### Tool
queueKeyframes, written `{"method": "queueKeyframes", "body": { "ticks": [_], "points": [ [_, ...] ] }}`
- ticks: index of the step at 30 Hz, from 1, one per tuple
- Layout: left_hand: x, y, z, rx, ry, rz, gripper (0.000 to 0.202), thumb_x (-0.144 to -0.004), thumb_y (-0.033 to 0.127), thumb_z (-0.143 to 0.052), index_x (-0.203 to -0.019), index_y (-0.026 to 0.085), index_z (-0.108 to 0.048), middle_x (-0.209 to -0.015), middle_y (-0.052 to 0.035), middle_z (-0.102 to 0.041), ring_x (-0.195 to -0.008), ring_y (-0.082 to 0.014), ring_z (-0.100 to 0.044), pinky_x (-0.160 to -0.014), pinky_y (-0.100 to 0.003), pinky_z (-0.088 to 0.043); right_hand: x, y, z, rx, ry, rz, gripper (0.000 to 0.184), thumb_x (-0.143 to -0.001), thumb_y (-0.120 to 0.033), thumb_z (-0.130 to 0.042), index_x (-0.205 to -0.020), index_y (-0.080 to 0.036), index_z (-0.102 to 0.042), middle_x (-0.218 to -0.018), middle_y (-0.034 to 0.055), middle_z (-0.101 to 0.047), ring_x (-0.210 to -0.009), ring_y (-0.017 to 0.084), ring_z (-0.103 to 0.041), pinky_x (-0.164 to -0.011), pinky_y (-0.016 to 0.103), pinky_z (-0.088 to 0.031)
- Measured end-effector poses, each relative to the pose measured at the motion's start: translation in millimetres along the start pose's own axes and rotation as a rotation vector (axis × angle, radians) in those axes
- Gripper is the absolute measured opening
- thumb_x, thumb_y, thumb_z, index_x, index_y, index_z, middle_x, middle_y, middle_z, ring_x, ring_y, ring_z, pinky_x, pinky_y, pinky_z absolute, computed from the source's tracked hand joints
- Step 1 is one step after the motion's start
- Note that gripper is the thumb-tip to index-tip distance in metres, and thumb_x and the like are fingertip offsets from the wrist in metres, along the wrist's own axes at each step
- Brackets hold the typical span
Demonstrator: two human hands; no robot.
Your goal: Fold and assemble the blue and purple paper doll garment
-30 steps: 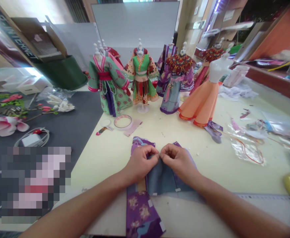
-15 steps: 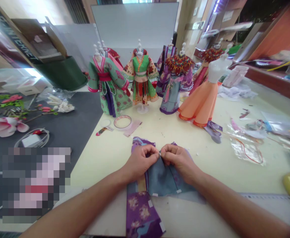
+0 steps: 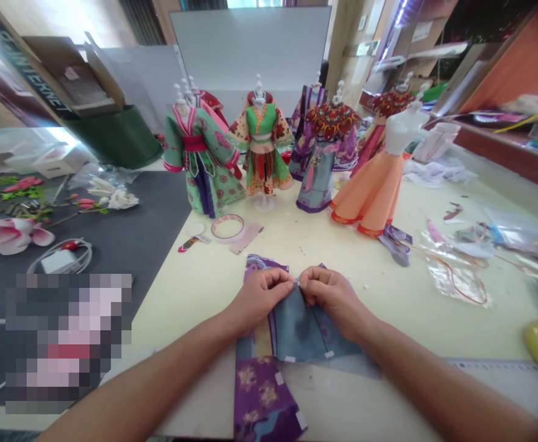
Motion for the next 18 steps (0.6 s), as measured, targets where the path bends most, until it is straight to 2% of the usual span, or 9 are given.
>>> {"method": "queueKeyframes", "body": {
  "ticks": [6, 14, 18],
  "points": [
    [1.3, 3.4, 0.9, -0.112, 0.024, -0.056, 0.016, -0.077, 0.027, -0.055, -0.079, 0.013, -0.062, -0.074, -0.0018, -0.061, -0.068, -0.0113, -0.053, -0.062, -0.021, -0.041, 1.8, -6.5, -0.2, 0.157, 0.066, 0.114, 0.005, -0.068, -0.02, -0.053, -0.066, -0.016, -0.054, -0.054, -0.0048, -0.046, -0.052, 0.008, -0.039, -0.049, 0.02, -0.029],
    [4.7, 12.6, -0.2, -0.362, 0.124, -0.171, 0.011, -0.075, 0.02, -0.053, -0.07, 0.014, -0.062, -0.07, -0.0012, -0.062, -0.067, -0.0127, -0.055, -0.063, -0.023, -0.042, 11.0, -18.7, -6.3, 0.56, 0.167, 0.357, 0.007, -0.071, -0.016, -0.049, -0.065, -0.017, -0.053, -0.057, -0.0029, -0.05, -0.053, 0.01, -0.045, -0.05, 0.02, -0.035],
    [5.4, 13.3, -0.7, -0.514, 0.19, -0.244, 0.009, -0.072, 0.016, -0.053, -0.067, 0.015, -0.06, -0.067, -0.0005, -0.06, -0.067, -0.0134, -0.054, -0.065, -0.025, -0.04, 11.4, -17.5, -7.5, 0.621, 0.168, 0.382, 0.008, -0.071, -0.014, -0.049, -0.065, -0.018, -0.052, -0.056, -0.0033, -0.049, -0.052, 0.01, -0.044, -0.048, 0.02, -0.034]
  ]
}}
Point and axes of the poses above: each hand's wrist, its own x-axis away from the middle knuckle, its own z-axis out of the back of the hand, y = z × x, the point moved 4 cm from there along -x, towards the middle knuckle
